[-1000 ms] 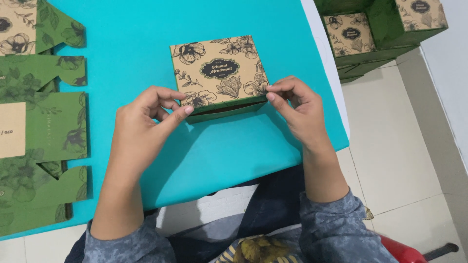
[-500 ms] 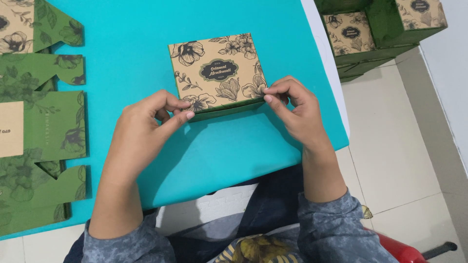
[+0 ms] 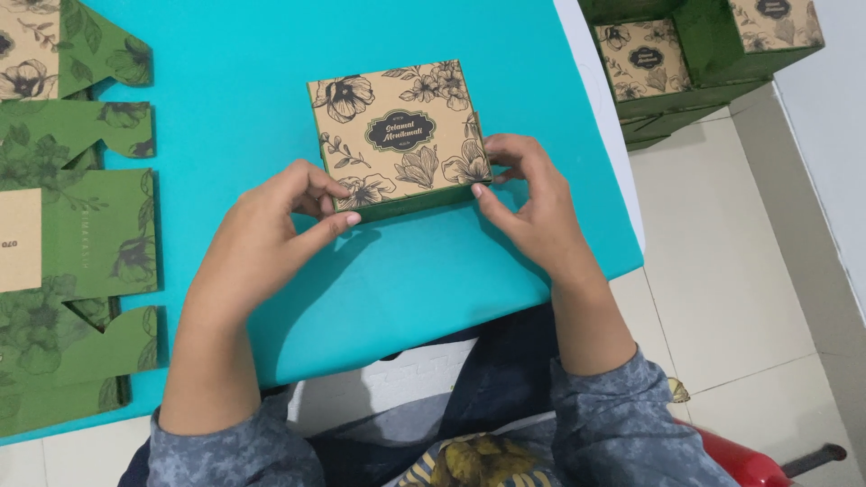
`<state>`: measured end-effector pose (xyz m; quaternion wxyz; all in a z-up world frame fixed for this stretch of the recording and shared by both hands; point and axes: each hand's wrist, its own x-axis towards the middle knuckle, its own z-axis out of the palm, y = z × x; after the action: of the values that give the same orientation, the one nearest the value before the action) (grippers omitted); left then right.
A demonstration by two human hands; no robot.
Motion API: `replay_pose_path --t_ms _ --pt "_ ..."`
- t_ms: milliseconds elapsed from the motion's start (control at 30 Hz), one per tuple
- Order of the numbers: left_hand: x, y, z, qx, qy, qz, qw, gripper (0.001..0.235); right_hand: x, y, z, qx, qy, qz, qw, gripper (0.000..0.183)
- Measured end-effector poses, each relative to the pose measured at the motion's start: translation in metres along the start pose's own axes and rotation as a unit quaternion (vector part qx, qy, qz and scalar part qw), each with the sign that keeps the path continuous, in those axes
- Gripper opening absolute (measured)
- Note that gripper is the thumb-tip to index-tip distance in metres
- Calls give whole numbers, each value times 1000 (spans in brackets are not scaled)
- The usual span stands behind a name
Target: Assembling a cardboard box from a flat template by folding and tucking flaps.
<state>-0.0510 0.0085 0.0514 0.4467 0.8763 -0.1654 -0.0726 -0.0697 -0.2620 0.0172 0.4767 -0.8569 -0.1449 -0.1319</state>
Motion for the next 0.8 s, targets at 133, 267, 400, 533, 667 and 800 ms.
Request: replay_pose_path --t_ms 133,267,400,533,667,800 --pt "5 -9 11 -18 -2 -11 1000 34 0 10 4 -2 -6 89 996 25" --pt "9 -12 21 41 73 52 995 31 -3 14 4 128 -20 120 984 41" --pt "10 -12 35 42 127 171 976 36 -5 -1 11 430 -35 177 885 78" --pt "10 -18 51 32 108 234 966 46 -3 -5 20 468 33 190 862 95" --pt "14 -21 57 60 56 268 960 54 6 14 0 433 111 162 880 82" --pt "17 -15 59 88 8 211 973 62 11 54 -64 420 232 148 865 78"
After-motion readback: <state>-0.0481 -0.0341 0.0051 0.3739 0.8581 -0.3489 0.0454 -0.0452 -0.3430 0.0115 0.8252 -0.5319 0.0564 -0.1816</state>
